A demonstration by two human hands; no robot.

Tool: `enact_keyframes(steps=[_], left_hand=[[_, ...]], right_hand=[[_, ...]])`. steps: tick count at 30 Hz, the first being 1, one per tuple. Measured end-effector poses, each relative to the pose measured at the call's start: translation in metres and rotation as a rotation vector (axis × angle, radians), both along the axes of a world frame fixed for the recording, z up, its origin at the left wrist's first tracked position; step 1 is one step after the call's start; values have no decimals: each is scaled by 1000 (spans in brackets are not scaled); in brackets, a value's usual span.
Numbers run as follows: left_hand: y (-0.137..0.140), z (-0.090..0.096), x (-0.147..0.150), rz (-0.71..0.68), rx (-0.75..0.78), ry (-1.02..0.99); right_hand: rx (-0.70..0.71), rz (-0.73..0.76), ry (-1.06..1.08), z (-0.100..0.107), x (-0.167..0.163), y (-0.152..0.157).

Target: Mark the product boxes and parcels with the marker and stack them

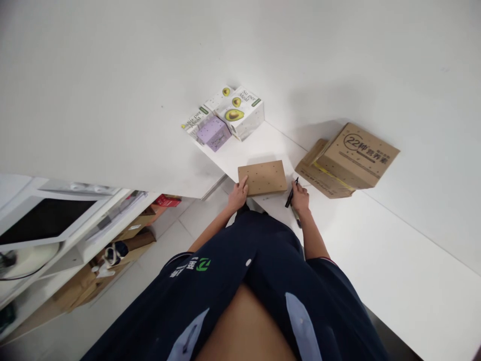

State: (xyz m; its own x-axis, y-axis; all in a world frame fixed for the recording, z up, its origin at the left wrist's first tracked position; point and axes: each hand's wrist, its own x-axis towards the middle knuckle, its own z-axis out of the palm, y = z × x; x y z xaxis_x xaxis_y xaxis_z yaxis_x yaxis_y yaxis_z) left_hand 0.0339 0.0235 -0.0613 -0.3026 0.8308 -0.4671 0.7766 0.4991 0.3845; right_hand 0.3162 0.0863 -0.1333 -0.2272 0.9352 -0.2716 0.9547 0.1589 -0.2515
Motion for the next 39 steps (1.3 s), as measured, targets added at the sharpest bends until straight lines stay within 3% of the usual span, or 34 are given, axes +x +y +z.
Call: enact_keyframes(steps=[7,12,15,18,24,27,31,35,39], left_hand=[[-3,-3,-1,9,21,-6],[-3,-4,-1,13,25,-14],[-3,-6,-1,23,25,-26],[-2,-7,-1,25,16,-33],[-1,-3,1,27,4,-27],[-1,-3,1,23,11,-27],[0,-4,0,14,17,-35],[0,-6,-2,16,12,-30],[-1,-7,-2,8,16,-23]], right_hand=[[-80,-42,-37,0,-25,-3],[-80,-247,-52,16,-9,-22],[-152,-352,-129,18,3,-42],[-211,-352,-174,14,9,-57],[-151,-410,-103,8,16,-55],[-174,-598,232,11,24,-48],[-357,-797,967,29,29,-45],[-555,-759,1432,65,10,-43],[-791,-673,1699,91,-29,-37]])
